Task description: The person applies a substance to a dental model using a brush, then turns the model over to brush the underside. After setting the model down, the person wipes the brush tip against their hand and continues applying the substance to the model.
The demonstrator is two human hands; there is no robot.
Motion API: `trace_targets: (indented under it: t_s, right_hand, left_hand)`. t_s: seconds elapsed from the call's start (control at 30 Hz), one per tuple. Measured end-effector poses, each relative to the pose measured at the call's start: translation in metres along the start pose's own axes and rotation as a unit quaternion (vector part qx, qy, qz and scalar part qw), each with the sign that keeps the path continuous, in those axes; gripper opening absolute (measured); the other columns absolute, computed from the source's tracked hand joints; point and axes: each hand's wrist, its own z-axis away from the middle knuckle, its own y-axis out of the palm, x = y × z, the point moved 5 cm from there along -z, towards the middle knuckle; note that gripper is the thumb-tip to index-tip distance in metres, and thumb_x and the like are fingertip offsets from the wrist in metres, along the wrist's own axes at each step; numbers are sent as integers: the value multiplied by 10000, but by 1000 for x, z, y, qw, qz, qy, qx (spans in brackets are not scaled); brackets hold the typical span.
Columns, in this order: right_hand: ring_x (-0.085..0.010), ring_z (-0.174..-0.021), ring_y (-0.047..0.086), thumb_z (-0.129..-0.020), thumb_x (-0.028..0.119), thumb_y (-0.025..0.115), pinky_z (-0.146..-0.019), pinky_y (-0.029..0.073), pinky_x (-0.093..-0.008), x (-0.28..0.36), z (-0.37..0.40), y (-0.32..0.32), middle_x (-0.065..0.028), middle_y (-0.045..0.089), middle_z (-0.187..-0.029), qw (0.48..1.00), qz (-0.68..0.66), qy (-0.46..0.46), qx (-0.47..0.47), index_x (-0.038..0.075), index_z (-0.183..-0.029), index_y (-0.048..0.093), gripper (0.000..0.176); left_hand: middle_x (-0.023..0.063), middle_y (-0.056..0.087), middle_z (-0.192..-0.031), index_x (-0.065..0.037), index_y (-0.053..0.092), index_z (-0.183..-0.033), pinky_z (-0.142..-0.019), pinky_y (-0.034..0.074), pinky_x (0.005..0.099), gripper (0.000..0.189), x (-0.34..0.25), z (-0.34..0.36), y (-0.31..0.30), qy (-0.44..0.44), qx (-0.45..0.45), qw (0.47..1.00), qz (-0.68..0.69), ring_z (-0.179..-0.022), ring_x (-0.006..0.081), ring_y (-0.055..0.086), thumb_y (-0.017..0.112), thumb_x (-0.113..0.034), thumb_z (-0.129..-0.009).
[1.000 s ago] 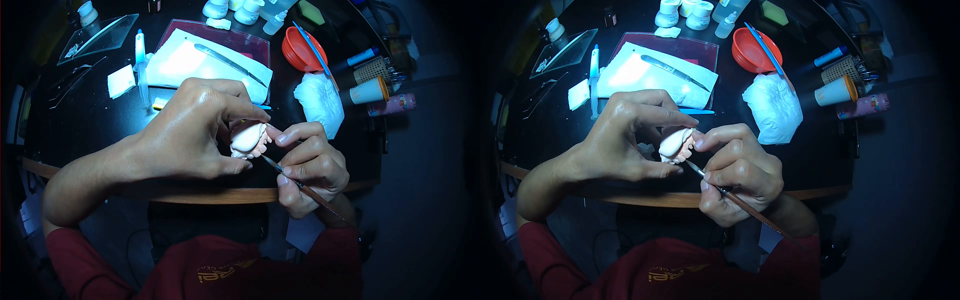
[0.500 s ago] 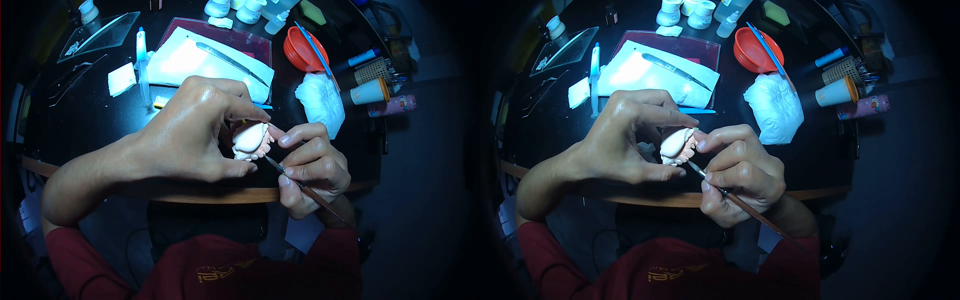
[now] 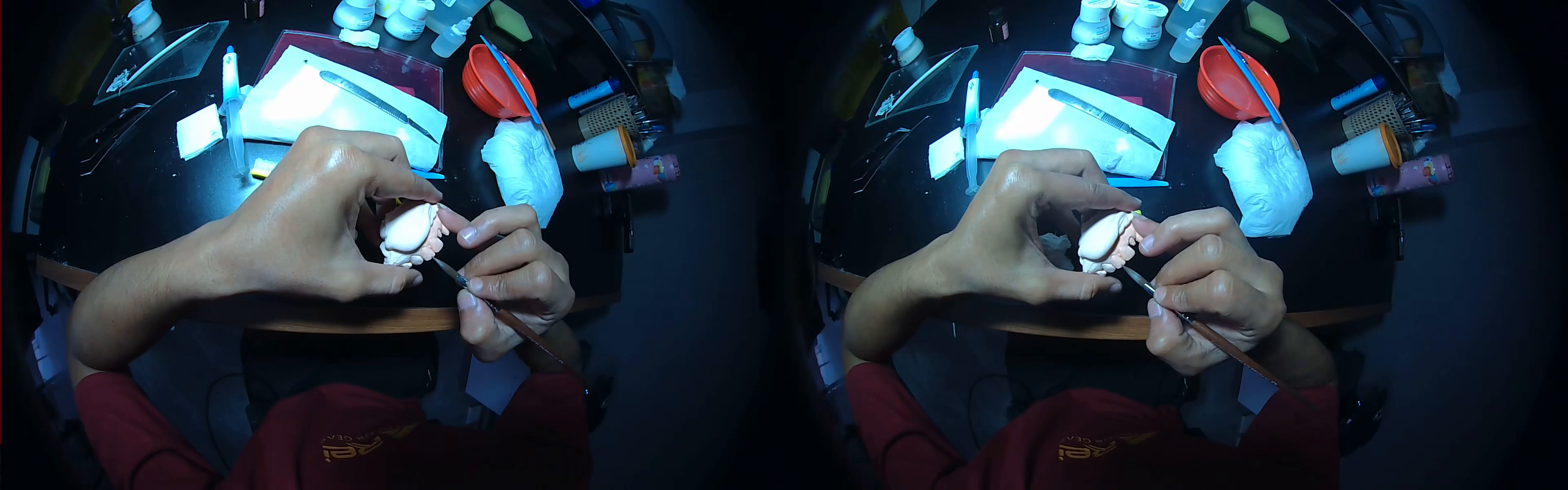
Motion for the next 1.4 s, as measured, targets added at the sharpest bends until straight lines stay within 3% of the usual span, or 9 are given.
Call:
trace_targets:
  t_s: [0.57, 1.4]
  right_hand:
    - [-320, -944, 709, -760, -46, 693, -914, 638, -475, 0, 4, 1, -94, 650, -807, 1000, 4, -6, 2, 27, -881, 631, 154]
    - [-321, -965, 693, -769, -37, 710, -822, 625, -433, 0, 3, 1, -86, 662, -818, 1000, 8, -9, 6, 34, -915, 639, 177]
  left_hand:
    - [106, 733, -884, 23, 796, -1089, -638, 560, 295, 540, 0, 0, 0, 6, -2, 1000, -3, -762, 188, 719, 948, -193, -618]
    - [107, 744, -892, 19, 798, -1098, -655, 546, 291, 546, -1, -1, -1, -9, 18, 1000, 7, -761, 192, 706, 963, -223, -637]
